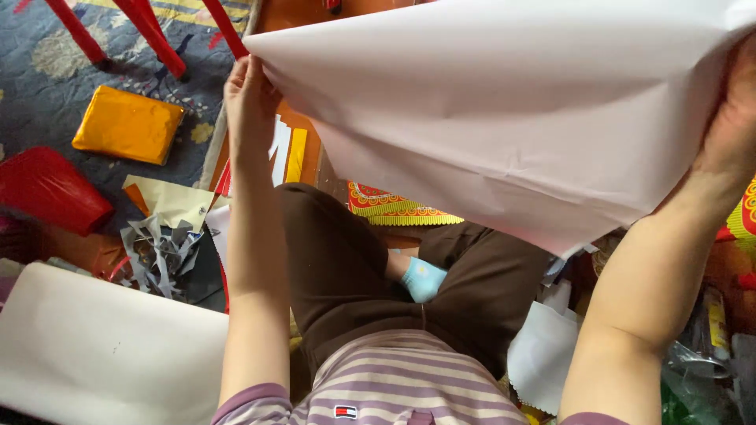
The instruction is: Folding and cutting paper into smaller rectangular pieces using scissors
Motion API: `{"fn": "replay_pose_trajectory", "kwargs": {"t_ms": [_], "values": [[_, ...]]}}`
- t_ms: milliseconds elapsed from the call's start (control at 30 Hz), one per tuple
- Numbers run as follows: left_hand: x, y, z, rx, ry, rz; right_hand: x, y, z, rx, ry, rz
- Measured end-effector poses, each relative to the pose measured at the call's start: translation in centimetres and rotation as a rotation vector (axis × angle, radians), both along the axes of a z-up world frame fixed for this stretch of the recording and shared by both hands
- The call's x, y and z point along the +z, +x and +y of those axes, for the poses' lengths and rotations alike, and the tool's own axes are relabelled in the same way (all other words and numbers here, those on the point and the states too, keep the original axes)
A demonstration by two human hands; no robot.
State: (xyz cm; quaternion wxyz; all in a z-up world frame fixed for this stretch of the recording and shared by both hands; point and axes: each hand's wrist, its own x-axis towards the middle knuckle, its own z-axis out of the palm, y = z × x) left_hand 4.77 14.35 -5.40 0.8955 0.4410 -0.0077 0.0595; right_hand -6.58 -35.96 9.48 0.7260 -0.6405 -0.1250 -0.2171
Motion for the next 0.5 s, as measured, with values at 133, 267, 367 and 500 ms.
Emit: {"fn": "replay_pose_trajectory", "kwargs": {"t_ms": [133,267,367,500], "values": [[0.9,0.6,0.7,0.048,0.124,-0.095,-2.7,2.4,-3.7,-0.316,-0.060,0.226],[-0.2,2.2,2.2,0.081,0.158,0.027,-3.6,3.1,-2.8,-0.243,-0.126,0.433],[2.2,0.3,2.3,0.017,0.157,0.199,-4.3,3.7,-4.2,-0.191,-0.570,0.419],[1.6,1.3,3.5,0.011,0.242,0.077,-3.7,3.2,-4.1,-0.263,-0.798,0.634]]}}
